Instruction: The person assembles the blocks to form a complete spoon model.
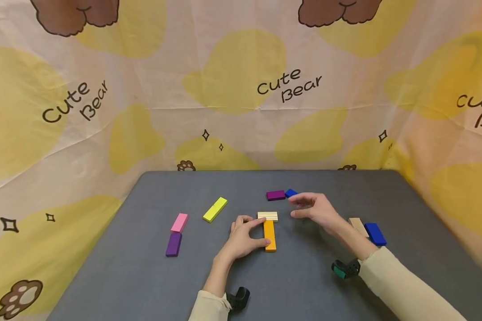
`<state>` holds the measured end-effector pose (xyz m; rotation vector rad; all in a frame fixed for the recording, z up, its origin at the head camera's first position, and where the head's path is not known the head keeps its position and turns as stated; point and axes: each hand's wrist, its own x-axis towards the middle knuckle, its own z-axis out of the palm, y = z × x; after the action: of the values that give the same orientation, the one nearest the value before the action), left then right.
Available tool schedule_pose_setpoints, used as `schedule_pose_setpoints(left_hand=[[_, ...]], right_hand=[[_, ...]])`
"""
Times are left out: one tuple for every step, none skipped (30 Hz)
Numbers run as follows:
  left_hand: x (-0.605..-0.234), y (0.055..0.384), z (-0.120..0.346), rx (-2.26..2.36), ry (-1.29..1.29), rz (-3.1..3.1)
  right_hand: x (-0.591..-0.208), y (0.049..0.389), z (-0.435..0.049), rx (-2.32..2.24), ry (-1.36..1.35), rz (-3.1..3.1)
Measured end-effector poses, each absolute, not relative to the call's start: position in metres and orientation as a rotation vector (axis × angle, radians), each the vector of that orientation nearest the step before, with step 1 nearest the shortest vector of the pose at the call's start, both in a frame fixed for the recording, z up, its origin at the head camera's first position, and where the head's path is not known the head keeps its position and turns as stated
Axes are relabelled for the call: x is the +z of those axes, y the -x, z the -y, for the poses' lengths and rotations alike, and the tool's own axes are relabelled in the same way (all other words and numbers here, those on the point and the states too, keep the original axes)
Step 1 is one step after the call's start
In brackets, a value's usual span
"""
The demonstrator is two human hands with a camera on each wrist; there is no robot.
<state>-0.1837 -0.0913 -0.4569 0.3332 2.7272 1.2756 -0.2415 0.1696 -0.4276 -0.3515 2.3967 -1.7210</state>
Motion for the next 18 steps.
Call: schedule_pose_setpoints(left_hand=[[-0.457,0.183,0.091,1.28,-0.332,-2.724],[-0.457,0.183,0.092,1.281,-0.33,-2.722],[-0.458,0.183,0.092,1.285,-0.33,-2.719],[-0.458,0.183,0.092,1.295,-0.334,-2.716],[-0.458,0.184,0.092,1.302,-0.336,-2.714],[-0.458,0.184,0.093,1.31,-0.342,-2.711],[-0.458,0.185,0.093,1.316,-0.344,-2.708],[-0.459,0.185,0.093,1.315,-0.341,-2.708],[-0.459,0.186,0.093,1.319,-0.341,-2.707],[-0.459,0.186,0.093,1.32,-0.339,-2.707],[-0.459,0.186,0.092,1.318,-0.334,-2.705],[-0.459,0.185,0.092,1.316,-0.331,-2.705],[-0.459,0.185,0.092,1.312,-0.326,-2.703],[-0.458,0.185,0.092,1.31,-0.326,-2.701],[-0.458,0.185,0.092,1.312,-0.326,-2.698],[-0.457,0.185,0.092,1.314,-0.323,-2.696],[-0.457,0.185,0.093,1.315,-0.322,-2.693],[-0.457,0.185,0.093,1.316,-0.32,-2.69]], right_hand=[[-0.426,0.252,-0.177,-1.686,0.379,-2.425],[-0.425,0.262,-0.184,-1.659,0.402,-2.442],[-0.425,0.273,-0.19,-1.635,0.434,-2.447],[-0.425,0.283,-0.196,-1.618,0.455,-2.439],[-0.427,0.293,-0.201,-1.598,0.486,-2.43],[-0.428,0.302,-0.206,-1.577,0.5,-2.419],[-0.43,0.31,-0.21,-1.56,0.514,-2.399],[-0.432,0.318,-0.213,-1.548,0.525,-2.37],[-0.434,0.324,-0.217,-1.528,0.529,-2.347],[-0.436,0.33,-0.22,-1.509,0.53,-2.324],[-0.438,0.334,-0.223,-1.49,0.536,-2.302],[-0.44,0.337,-0.225,-1.476,0.523,-2.281],[-0.442,0.339,-0.226,-1.459,0.518,-2.265],[-0.443,0.342,-0.227,-1.443,0.518,-2.256],[-0.444,0.344,-0.227,-1.425,0.521,-2.252],[-0.445,0.346,-0.227,-1.405,0.537,-2.249],[-0.445,0.348,-0.226,-1.391,0.548,-2.243],[-0.446,0.349,-0.224,-1.378,0.564,-2.236]])
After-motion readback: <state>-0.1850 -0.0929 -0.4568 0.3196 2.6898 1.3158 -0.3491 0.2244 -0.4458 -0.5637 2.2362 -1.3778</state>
